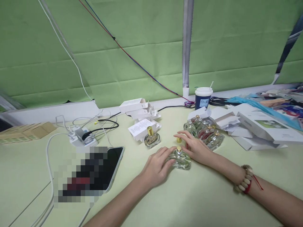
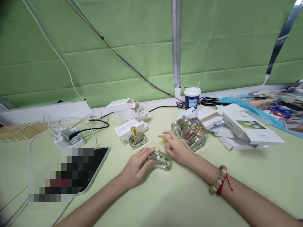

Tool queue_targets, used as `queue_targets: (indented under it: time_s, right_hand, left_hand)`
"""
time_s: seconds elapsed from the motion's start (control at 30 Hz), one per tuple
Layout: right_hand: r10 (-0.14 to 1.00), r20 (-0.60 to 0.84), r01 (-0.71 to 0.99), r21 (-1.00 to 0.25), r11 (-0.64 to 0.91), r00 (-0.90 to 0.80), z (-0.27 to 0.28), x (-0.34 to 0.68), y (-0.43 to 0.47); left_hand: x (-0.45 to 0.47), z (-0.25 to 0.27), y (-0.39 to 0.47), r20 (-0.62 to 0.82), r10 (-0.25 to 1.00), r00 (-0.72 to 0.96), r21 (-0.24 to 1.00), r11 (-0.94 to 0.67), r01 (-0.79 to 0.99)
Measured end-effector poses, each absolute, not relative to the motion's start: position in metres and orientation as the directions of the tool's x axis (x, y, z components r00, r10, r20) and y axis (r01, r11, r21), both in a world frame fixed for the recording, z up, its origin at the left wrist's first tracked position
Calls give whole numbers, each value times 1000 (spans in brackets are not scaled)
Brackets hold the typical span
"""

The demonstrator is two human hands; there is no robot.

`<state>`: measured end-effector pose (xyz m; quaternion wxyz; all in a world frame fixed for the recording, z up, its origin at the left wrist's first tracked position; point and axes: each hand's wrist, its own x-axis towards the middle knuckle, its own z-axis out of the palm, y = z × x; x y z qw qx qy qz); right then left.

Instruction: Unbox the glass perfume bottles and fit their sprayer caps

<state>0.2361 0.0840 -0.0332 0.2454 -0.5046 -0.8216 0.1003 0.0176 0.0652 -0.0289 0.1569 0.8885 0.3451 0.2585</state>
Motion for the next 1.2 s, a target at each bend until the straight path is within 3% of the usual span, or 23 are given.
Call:
queue_targets:
  time_s: [0.13, 0.3, 0.47, 0.93, 1.13, 1.2]
  right_hand:
    - [884, 272, 815, -353, 459, -380, -33, 236, 84]
    - [882, 257, 823, -328, 464, -395, -33, 235, 83]
    - [876, 263, 829, -299, 472, -403, -29, 234, 81]
    - [860, 333, 764, -407, 500, -386, -35, 235, 87]
    - [865, 337, 781, -390, 487, -371, -31, 236, 85]
    - [866, 375, 757, -442, 481, -331, -26, 235, 82]
  left_hand:
    - [20, -26, 63, 411, 666, 623, 420, -745, 519]
    - [23, -23, 59, 592, 525, 611, 328, -850, 412]
    - [24, -18, 54, 619, 438, 652, 221, -894, 391]
    - [25, -22, 53, 672, 424, 608, 274, -904, 327]
    - [28, -19, 51, 664, 451, 597, 318, -892, 321]
    - [28, -20, 50, 652, 486, 582, 365, -874, 321]
